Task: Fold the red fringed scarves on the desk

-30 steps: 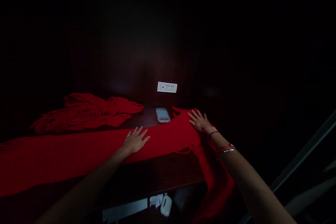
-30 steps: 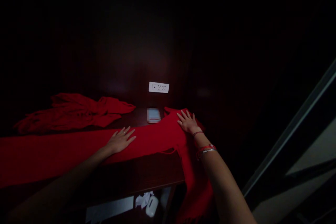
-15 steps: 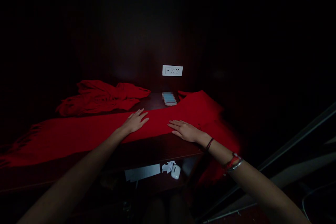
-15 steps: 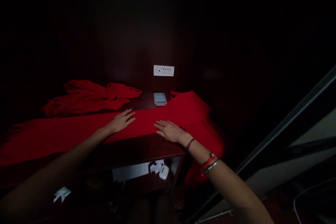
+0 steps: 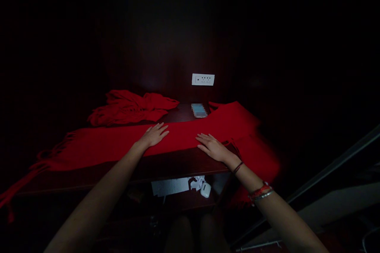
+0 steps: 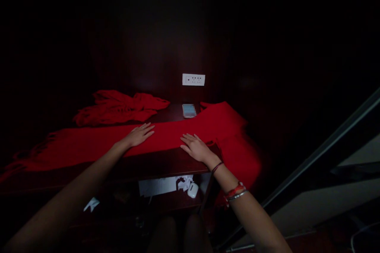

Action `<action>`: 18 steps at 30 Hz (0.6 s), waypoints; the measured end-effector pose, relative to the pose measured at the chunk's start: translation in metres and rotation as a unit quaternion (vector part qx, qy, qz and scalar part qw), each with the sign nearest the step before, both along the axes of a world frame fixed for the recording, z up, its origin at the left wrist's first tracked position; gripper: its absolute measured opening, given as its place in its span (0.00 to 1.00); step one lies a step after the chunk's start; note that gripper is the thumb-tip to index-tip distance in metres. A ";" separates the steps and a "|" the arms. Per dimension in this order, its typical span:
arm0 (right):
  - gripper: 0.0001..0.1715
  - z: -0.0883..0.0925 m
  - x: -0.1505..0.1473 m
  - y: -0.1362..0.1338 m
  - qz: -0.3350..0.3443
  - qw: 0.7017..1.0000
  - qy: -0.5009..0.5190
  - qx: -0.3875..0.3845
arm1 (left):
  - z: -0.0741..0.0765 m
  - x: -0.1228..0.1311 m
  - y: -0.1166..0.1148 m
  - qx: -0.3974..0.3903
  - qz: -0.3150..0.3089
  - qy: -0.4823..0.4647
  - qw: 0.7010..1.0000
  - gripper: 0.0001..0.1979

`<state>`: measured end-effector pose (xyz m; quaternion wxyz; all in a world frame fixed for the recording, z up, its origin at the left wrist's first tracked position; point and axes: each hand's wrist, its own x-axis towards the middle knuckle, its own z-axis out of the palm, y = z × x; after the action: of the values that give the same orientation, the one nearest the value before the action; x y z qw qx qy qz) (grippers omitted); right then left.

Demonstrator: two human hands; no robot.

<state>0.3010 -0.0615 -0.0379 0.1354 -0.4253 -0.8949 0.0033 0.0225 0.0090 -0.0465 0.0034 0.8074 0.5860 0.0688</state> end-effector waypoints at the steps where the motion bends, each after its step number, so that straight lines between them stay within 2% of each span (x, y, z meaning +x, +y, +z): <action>1: 0.29 0.003 -0.003 -0.001 -0.002 1.000 0.002 -0.003 | 0.000 0.000 -0.001 0.006 0.008 -0.002 1.000 0.27; 3: 0.29 0.011 -0.017 -0.001 -0.001 1.000 0.008 -0.009 | 0.001 -0.001 -0.002 0.017 0.031 -0.002 0.999 0.27; 6: 0.30 0.019 -0.055 0.003 0.020 1.000 0.012 -0.015 | 0.003 -0.002 -0.005 0.002 0.069 0.001 0.998 0.26; 9: 0.32 0.016 -0.094 0.014 0.048 0.998 -0.008 -0.030 | 0.004 -0.003 -0.008 -0.026 0.077 0.006 0.997 0.26; 11: 0.33 0.012 -0.106 0.027 0.040 0.996 -0.037 -0.067 | 0.004 -0.003 -0.008 -0.031 0.074 0.014 0.997 0.25; 14: 0.35 0.009 -0.089 0.050 -0.004 0.990 -0.083 -0.115 | 0.003 -0.004 -0.006 -0.036 0.081 0.024 0.996 0.25; 16: 0.35 0.011 -0.057 0.064 -0.051 0.985 -0.117 -0.120 | 0.002 -0.005 -0.004 -0.038 0.084 0.024 0.995 0.25; 18: 0.35 0.016 -0.014 0.074 -0.112 0.976 -0.160 -0.093 | 0.001 -0.005 -0.003 -0.039 0.082 0.024 0.996 0.25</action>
<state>0.2867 0.0128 -0.0222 -0.0504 -0.5287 -0.8473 0.0031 0.0175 0.0056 -0.0457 0.0156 0.7569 0.6528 0.0268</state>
